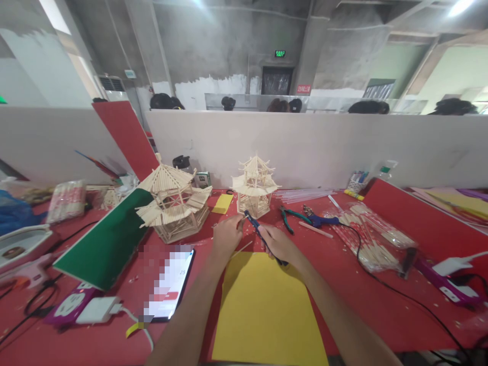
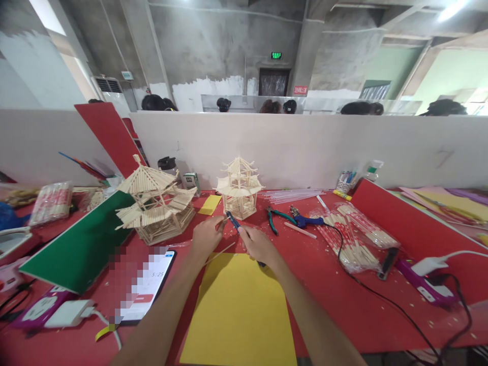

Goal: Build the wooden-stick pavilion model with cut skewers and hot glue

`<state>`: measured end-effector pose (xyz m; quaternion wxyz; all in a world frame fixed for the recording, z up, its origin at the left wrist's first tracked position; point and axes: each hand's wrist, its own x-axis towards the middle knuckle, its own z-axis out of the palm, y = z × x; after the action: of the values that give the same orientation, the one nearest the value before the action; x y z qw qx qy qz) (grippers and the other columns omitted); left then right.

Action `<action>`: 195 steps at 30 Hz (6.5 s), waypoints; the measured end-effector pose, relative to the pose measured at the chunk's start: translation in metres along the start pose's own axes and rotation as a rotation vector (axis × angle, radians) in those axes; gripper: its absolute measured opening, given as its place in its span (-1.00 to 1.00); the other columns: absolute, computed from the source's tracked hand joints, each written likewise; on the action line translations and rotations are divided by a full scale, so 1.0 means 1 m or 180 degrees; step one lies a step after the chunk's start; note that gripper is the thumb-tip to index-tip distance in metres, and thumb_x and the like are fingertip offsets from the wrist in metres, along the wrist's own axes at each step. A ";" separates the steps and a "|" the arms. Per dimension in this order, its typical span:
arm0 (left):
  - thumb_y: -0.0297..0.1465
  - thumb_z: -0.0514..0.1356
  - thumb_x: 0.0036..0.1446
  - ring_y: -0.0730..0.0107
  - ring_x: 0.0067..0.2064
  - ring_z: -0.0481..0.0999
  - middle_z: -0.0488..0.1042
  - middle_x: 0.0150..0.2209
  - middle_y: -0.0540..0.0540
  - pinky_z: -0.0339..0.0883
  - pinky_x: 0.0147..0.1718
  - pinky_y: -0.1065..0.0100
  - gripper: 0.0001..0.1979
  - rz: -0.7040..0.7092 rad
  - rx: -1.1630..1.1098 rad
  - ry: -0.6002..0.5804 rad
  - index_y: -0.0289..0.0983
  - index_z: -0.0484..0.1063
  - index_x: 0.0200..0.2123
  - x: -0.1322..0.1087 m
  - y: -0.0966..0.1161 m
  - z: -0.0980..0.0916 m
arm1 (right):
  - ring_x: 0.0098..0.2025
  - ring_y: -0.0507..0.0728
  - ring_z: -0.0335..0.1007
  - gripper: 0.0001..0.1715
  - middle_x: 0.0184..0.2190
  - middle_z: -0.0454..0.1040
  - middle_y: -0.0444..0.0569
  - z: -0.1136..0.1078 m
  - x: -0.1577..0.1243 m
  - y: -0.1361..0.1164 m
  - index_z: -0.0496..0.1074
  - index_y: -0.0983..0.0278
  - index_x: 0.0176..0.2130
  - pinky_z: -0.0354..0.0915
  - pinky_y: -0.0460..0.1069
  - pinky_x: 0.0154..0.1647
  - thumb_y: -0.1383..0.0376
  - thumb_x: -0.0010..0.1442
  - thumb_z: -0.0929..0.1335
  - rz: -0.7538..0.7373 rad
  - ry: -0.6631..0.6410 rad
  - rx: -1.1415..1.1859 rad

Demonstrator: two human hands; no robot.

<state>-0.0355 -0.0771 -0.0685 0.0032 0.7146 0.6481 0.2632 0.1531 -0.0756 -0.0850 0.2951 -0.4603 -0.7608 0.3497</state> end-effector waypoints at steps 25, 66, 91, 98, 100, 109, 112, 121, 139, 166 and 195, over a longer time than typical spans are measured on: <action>-0.26 0.01 0.30 0.26 -0.10 0.55 0.60 -0.10 -0.06 0.23 -0.26 0.38 -0.71 -0.0115 0.0014 -0.0133 -0.05 0.51 -0.08 -0.001 0.004 -0.006 | -0.68 0.03 0.30 -0.46 -0.65 0.34 -0.20 0.001 0.000 0.001 0.23 0.21 -0.43 0.12 -0.11 -0.66 -0.04 0.37 0.03 0.0031 -0.0097 0.0185; -0.24 -0.01 0.31 0.26 -0.15 0.55 0.61 -0.15 -0.04 0.20 -0.30 0.38 -0.70 -0.0006 0.0019 0.0019 -0.05 0.52 -0.10 0.000 -0.003 0.001 | -0.68 0.02 0.29 -0.44 -0.66 0.33 -0.19 0.002 0.001 0.002 0.23 0.21 -0.43 0.11 -0.11 -0.65 -0.05 0.37 0.03 -0.0049 -0.0060 0.0129; -0.27 0.03 0.29 0.24 -0.12 0.55 0.61 -0.12 -0.05 0.23 -0.25 0.36 -0.71 -0.0033 -0.0021 0.0029 -0.05 0.52 -0.07 0.000 -0.002 0.001 | -0.63 0.04 0.31 -0.48 -0.64 0.37 -0.18 0.000 -0.002 -0.004 0.24 0.21 -0.42 0.11 -0.09 -0.55 0.01 0.39 0.03 -0.0096 0.0004 -0.0187; -0.28 0.03 0.29 0.25 -0.12 0.56 0.61 -0.12 -0.02 0.22 -0.28 0.37 -0.71 -0.0047 -0.0061 0.0060 -0.05 0.53 -0.08 -0.001 0.000 0.000 | -0.61 0.04 0.32 -0.49 -0.65 0.34 -0.19 0.000 -0.001 -0.004 0.23 0.20 -0.42 0.10 -0.09 -0.55 0.02 0.40 0.03 -0.0174 0.0030 -0.0256; -0.27 0.03 0.29 0.25 -0.13 0.56 0.61 -0.13 -0.02 0.21 -0.28 0.37 -0.71 -0.0038 -0.0058 0.0075 -0.05 0.53 -0.09 -0.001 -0.001 0.000 | -0.61 0.04 0.31 -0.50 -0.64 0.35 -0.18 -0.001 -0.001 -0.004 0.24 0.21 -0.41 0.09 -0.09 -0.55 0.03 0.40 0.03 -0.0176 0.0035 -0.0296; -0.25 0.02 0.29 0.24 -0.11 0.55 0.60 -0.10 -0.03 0.20 -0.28 0.37 -0.70 -0.0067 -0.0035 -0.0002 -0.03 0.52 -0.08 0.000 -0.001 0.000 | -0.60 0.04 0.31 -0.52 -0.62 0.36 -0.18 -0.002 -0.002 -0.004 0.23 0.20 -0.40 0.09 -0.09 -0.55 0.03 0.40 0.04 -0.0198 0.0051 -0.0304; -0.24 0.02 0.29 0.23 -0.12 0.55 0.61 -0.11 -0.05 0.19 -0.30 0.37 -0.71 -0.0058 -0.0055 -0.0006 -0.05 0.53 -0.08 0.000 -0.001 -0.001 | -0.60 0.05 0.32 -0.50 -0.63 0.35 -0.18 -0.001 -0.002 -0.005 0.22 0.20 -0.41 0.10 -0.09 -0.55 0.02 0.39 0.03 -0.0203 0.0048 -0.0266; -0.25 0.02 0.29 0.31 -0.19 0.54 0.62 -0.21 -0.06 0.13 -0.36 0.40 -0.71 -0.0007 -0.0179 0.0016 -0.09 0.55 -0.18 0.000 -0.001 -0.002 | -0.62 0.05 0.29 -0.48 -0.64 0.34 -0.16 0.000 -0.002 -0.006 0.20 0.20 -0.44 0.07 -0.09 -0.57 -0.01 0.38 0.02 -0.0133 0.0082 -0.0286; -0.23 0.01 0.30 0.25 -0.14 0.56 0.61 -0.16 -0.07 0.22 -0.26 0.37 -0.69 -0.0113 -0.0184 0.0025 -0.07 0.53 -0.08 0.001 -0.001 -0.002 | -0.52 0.05 0.26 -0.50 -0.58 0.32 -0.17 0.003 -0.001 -0.009 0.24 0.22 -0.43 0.06 -0.09 -0.46 0.07 0.41 0.03 -0.0351 0.0447 -0.0566; -0.32 -0.03 0.31 0.34 -0.35 0.54 0.56 -0.41 -0.01 0.20 -0.36 0.42 -0.68 0.0407 -0.0468 0.0002 -0.14 0.38 0.05 -0.007 0.007 -0.009 | 0.05 0.42 0.28 -0.46 -0.06 0.40 0.24 -0.039 -0.002 0.032 0.33 0.33 -0.05 0.16 0.13 -0.07 0.08 0.04 0.40 0.0748 0.0121 -0.2624; -0.20 0.11 0.23 0.27 -0.34 0.61 0.62 -0.25 -0.11 0.40 -0.37 0.35 -0.74 0.0122 -0.2588 -0.0184 -0.20 0.27 -0.07 -0.005 0.017 0.018 | -0.40 0.06 0.44 -0.24 -0.33 0.51 -0.13 0.022 0.007 0.001 0.10 0.09 0.23 0.35 -0.05 -0.37 0.31 0.12 0.41 -0.0454 0.0064 0.1875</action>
<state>-0.0134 -0.0785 -0.0801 0.2988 0.6742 0.4775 0.4777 0.1344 -0.0749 -0.0980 0.4472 -0.3038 -0.6540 0.5292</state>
